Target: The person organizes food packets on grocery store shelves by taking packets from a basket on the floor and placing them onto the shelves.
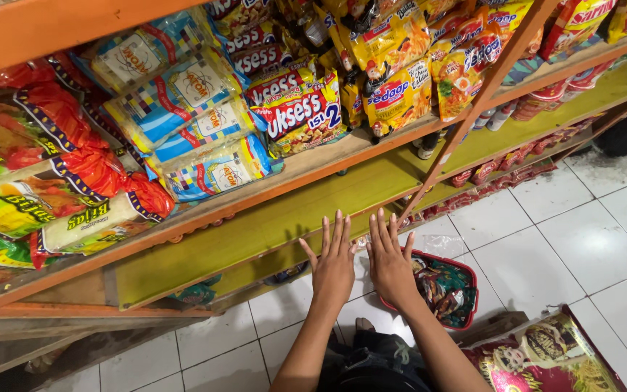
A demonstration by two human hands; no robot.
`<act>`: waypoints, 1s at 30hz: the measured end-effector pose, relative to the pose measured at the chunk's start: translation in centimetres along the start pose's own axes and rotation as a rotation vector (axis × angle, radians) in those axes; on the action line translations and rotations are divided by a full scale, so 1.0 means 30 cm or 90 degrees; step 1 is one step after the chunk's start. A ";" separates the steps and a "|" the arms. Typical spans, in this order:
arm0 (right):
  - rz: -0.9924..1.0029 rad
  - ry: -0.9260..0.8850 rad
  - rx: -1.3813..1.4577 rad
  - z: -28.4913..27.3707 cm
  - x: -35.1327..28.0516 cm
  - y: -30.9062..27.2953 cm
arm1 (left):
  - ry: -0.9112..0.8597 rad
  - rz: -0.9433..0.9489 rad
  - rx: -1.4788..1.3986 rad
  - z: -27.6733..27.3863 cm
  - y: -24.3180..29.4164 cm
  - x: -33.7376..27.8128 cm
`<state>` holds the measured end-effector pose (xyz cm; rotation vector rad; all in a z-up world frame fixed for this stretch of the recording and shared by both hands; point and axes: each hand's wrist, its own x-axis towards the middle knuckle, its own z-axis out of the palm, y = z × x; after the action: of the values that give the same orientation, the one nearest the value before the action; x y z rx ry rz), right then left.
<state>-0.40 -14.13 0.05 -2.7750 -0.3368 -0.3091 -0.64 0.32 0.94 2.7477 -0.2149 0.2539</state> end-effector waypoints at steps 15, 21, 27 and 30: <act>0.034 0.009 -0.008 -0.011 -0.029 0.019 | -0.041 0.017 -0.006 0.013 0.026 0.006; 0.066 0.027 -0.038 -0.016 -0.031 0.027 | -0.035 0.037 0.000 -0.006 0.033 0.005; 0.106 0.012 -0.007 -0.022 -0.058 0.048 | -0.067 0.030 -0.021 0.000 0.031 -0.011; 0.125 0.012 -0.017 -0.036 -0.075 0.045 | -0.102 0.026 -0.032 0.000 0.031 -0.025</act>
<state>-2.36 -16.17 0.08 -2.8010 -0.0550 -0.2939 -1.53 -0.44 1.10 2.7164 -0.3150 0.0370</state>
